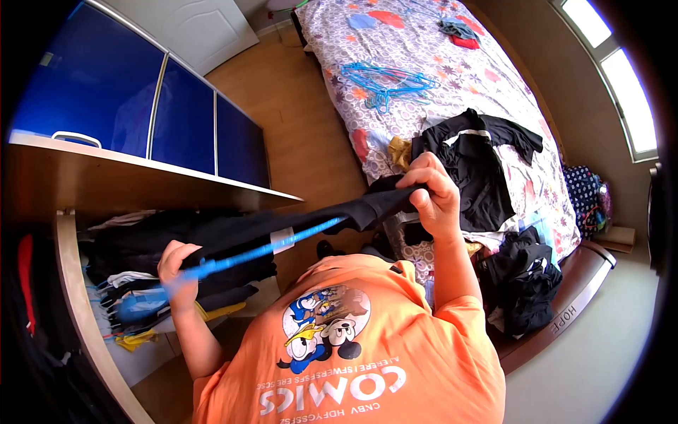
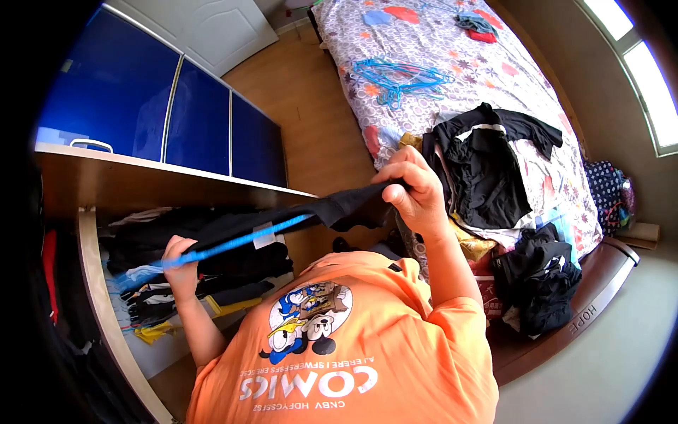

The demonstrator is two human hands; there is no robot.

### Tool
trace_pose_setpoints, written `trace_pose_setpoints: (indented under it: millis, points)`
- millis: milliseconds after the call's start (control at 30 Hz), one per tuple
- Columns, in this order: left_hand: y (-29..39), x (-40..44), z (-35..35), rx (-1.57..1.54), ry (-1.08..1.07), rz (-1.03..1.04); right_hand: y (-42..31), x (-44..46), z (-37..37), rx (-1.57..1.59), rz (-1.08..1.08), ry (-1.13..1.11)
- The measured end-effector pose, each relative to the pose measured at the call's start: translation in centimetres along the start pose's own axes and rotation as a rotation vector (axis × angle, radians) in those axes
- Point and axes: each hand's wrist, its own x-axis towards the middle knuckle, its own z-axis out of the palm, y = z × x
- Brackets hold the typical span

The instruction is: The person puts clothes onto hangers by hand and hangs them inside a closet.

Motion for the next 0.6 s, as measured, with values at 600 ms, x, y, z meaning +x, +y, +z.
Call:
trace_pose_setpoints:
  millis: [600]
  points:
    - [3.3, 1.1, 0.1, 0.178, -0.065, 0.044, -2.5, 4.4, 0.5, -0.257, -0.081, -0.090]
